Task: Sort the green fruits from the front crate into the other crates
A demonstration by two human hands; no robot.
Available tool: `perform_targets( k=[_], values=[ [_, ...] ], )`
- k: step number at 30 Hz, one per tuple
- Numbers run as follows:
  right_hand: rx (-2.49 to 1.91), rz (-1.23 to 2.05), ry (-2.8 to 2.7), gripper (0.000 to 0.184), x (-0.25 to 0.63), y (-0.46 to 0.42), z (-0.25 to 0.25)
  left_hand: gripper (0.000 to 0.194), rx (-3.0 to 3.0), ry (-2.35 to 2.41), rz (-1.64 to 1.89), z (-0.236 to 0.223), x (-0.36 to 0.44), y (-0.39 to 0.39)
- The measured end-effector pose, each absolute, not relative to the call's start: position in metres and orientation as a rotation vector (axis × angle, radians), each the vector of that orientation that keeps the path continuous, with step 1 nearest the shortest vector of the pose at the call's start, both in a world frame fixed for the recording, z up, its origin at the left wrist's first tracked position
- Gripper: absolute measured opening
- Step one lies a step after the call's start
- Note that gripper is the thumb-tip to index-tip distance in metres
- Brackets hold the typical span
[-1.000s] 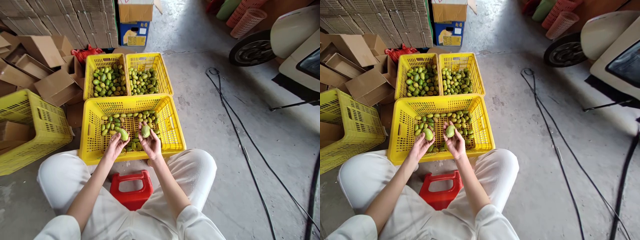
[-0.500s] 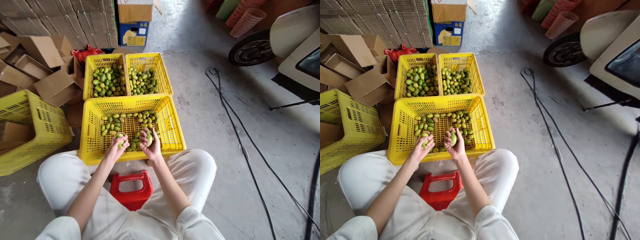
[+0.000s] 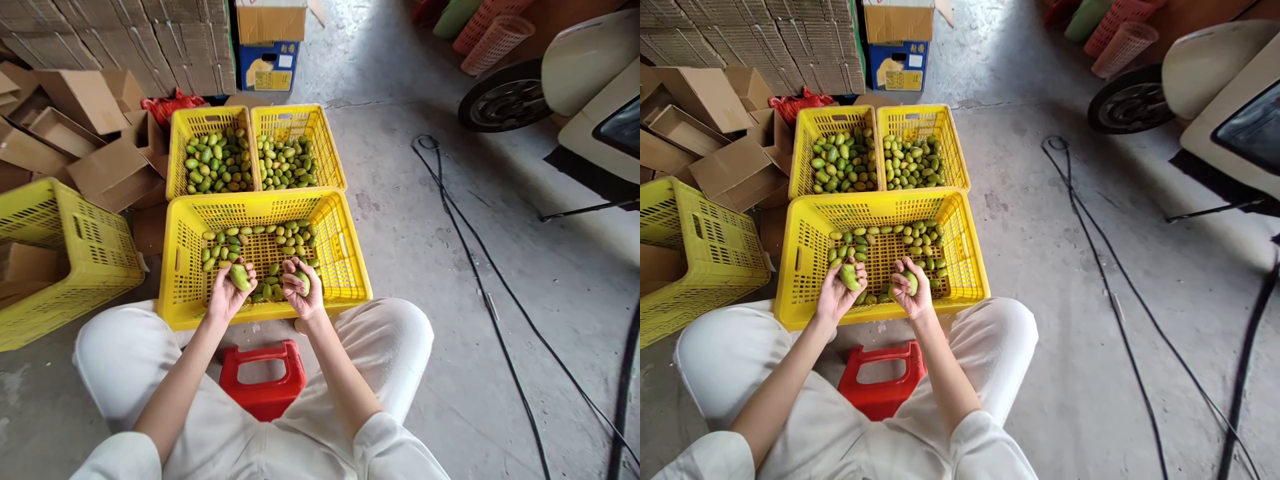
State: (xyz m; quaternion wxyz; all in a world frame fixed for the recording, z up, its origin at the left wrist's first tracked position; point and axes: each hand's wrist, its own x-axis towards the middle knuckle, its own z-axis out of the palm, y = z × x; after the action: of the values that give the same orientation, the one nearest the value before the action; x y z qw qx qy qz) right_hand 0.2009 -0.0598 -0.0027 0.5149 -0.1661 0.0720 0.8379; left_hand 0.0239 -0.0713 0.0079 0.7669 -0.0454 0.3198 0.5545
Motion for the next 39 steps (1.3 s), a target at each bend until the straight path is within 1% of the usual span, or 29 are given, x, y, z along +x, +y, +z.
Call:
perform_targets(
  k=[2, 5, 6, 9, 15, 17, 19, 21, 23, 26, 28, 31, 34, 37, 39],
  values=[
    [-0.432, 2.032, 0.161, 0.016, 0.201, -0.059, -0.006, 0.005, -0.089, 0.705, 1.214, 0.008, 0.024, -0.072],
    [-0.431, 2.034, 0.147, 0.022, 0.201, -0.058, -0.009, 0.004, -0.041, 0.737, 1.222, 0.008, 0.026, -0.073],
    [-0.428, 2.026, 0.147, 0.021, 0.201, -0.058, -0.01, 0.004, -0.031, 0.744, 1.223, 0.007, 0.026, -0.074],
    [-0.464, 1.982, 0.149, 0.009, 0.201, -0.057, -0.006, 0.005, -0.01, 0.749, 1.231, 0.007, 0.026, -0.074],
    [-0.584, 1.966, 0.053, 0.025, 0.194, -0.058, 0.004, 0.007, -0.003, 0.807, 1.266, 0.001, 0.024, -0.07],
    [-0.606, 1.957, 0.045, 0.024, 0.192, -0.059, 0.002, 0.008, 0.004, 0.841, 1.242, -0.001, 0.024, -0.069],
    [-0.631, 1.957, 0.041, 0.02, 0.191, -0.059, -0.002, 0.006, -0.003, 0.852, 1.182, -0.003, 0.025, -0.07],
    [-0.656, 1.979, 0.025, 0.016, 0.194, -0.057, -0.006, 0.022, -0.004, 0.849, 1.137, -0.004, 0.026, -0.071],
    [-0.679, 2.022, -0.002, 0.016, 0.2, -0.054, -0.009, 0.037, 0.014, 0.834, 1.125, -0.004, 0.026, -0.073],
    [-0.718, 2.093, -0.015, 0.019, 0.207, -0.05, -0.012, 0.046, 0.068, 0.798, 1.097, -0.003, 0.025, -0.074],
    [-0.725, 2.067, 0.005, 0.023, 0.209, -0.048, -0.012, 0.048, 0.099, 0.771, 1.1, -0.002, 0.024, -0.075],
    [-0.675, 1.997, 0.039, 0.018, 0.207, -0.046, -0.007, 0.042, 0.1, 0.728, 1.157, -0.002, 0.024, -0.073],
    [-0.626, 1.99, 0.031, 0.018, 0.203, -0.046, -0.003, 0.026, 0.053, 0.754, 1.19, -0.005, 0.024, -0.071],
    [-0.646, 1.981, 0.033, 0.012, 0.199, -0.049, -0.003, 0.011, 0.044, 0.799, 1.141, -0.008, 0.023, -0.07],
    [-0.626, 1.969, 0.071, 0.008, 0.198, -0.05, -0.005, 0.008, 0.068, 0.811, 1.1, -0.01, 0.023, -0.07]
  ],
)
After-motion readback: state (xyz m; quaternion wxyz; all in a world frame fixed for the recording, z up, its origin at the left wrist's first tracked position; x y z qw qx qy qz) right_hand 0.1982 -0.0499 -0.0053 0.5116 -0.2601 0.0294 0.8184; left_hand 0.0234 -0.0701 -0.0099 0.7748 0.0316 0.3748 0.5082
